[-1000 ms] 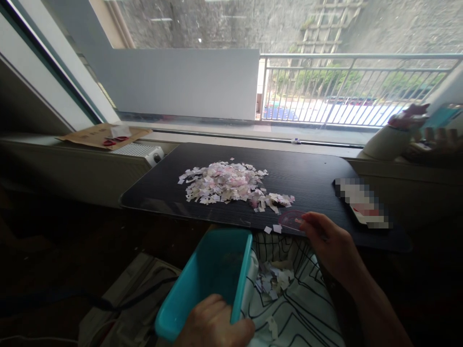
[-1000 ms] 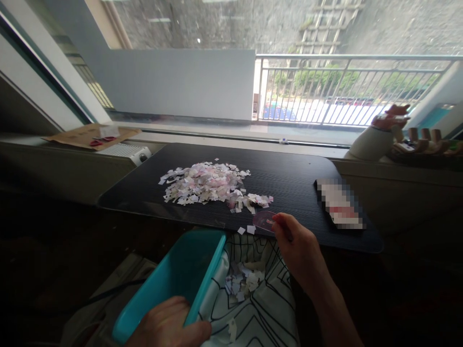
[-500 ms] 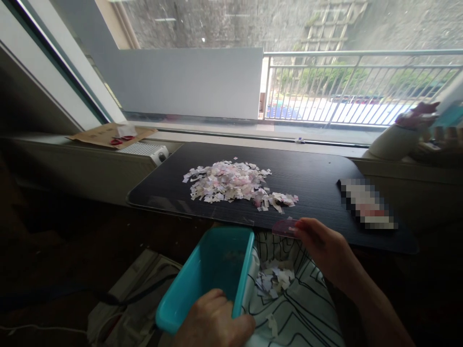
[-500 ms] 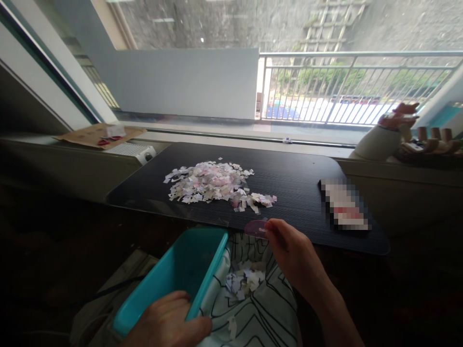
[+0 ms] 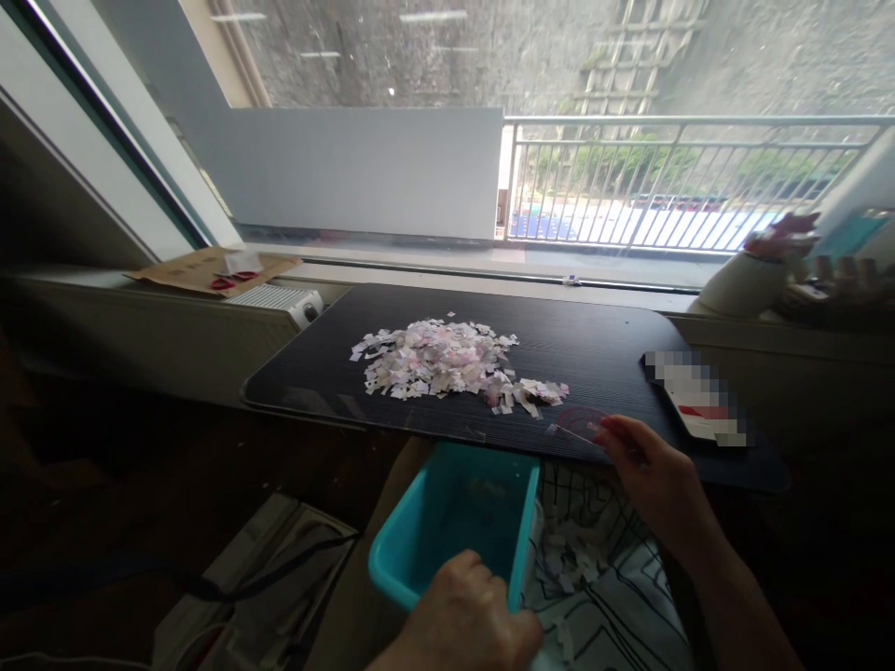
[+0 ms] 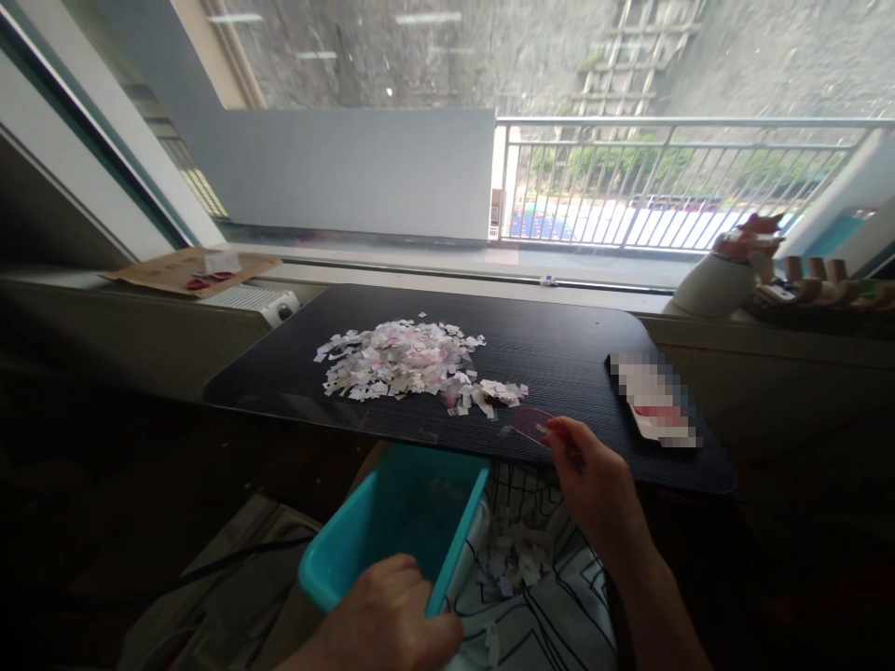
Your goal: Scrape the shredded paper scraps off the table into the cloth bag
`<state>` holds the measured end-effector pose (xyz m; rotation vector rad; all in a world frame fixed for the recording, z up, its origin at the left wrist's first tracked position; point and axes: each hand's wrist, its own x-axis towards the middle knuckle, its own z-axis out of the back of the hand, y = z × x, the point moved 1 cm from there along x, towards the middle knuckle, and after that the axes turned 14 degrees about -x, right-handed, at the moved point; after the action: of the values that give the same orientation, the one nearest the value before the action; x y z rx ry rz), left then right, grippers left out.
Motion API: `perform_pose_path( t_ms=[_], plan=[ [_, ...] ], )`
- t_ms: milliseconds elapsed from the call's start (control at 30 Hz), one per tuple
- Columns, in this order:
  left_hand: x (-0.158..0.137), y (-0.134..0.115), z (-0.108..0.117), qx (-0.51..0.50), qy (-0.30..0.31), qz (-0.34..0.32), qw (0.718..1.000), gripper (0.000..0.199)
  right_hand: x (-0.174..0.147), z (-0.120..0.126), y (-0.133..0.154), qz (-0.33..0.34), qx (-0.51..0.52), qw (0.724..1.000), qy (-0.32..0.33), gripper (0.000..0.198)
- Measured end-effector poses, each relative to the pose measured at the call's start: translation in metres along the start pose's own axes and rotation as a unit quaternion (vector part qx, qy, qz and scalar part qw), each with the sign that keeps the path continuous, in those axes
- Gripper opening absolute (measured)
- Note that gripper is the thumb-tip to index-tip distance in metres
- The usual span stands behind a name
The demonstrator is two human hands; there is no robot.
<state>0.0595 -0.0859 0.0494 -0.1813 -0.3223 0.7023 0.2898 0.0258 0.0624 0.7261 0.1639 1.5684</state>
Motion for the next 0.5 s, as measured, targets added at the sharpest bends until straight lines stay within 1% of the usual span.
perform_pose_path(
  t_ms=[167, 333, 400, 500],
  plan=[
    [0.024, -0.006, 0.009, -0.002, 0.074, -0.041, 0.996, 0.03, -0.003, 0.005, 0.006, 0.032, 0.02, 0.997, 0.061, 0.027],
    [0.045, -0.013, 0.021, -0.028, 0.163, -0.056, 0.985, 0.027, -0.001, 0.009, 0.005, 0.058, -0.02, 0.997, 0.04, 0.027],
    [0.052, -0.015, 0.027, -0.039, 0.198, -0.058, 0.978, 0.025, -0.004, 0.009, 0.005, 0.082, -0.012, 0.995, 0.058, 0.026],
    [0.059, -0.018, 0.035, -0.046, 0.244, -0.044, 0.968, 0.021, -0.007, 0.011, 0.008, 0.107, 0.001, 0.99, 0.091, 0.024]
  ],
)
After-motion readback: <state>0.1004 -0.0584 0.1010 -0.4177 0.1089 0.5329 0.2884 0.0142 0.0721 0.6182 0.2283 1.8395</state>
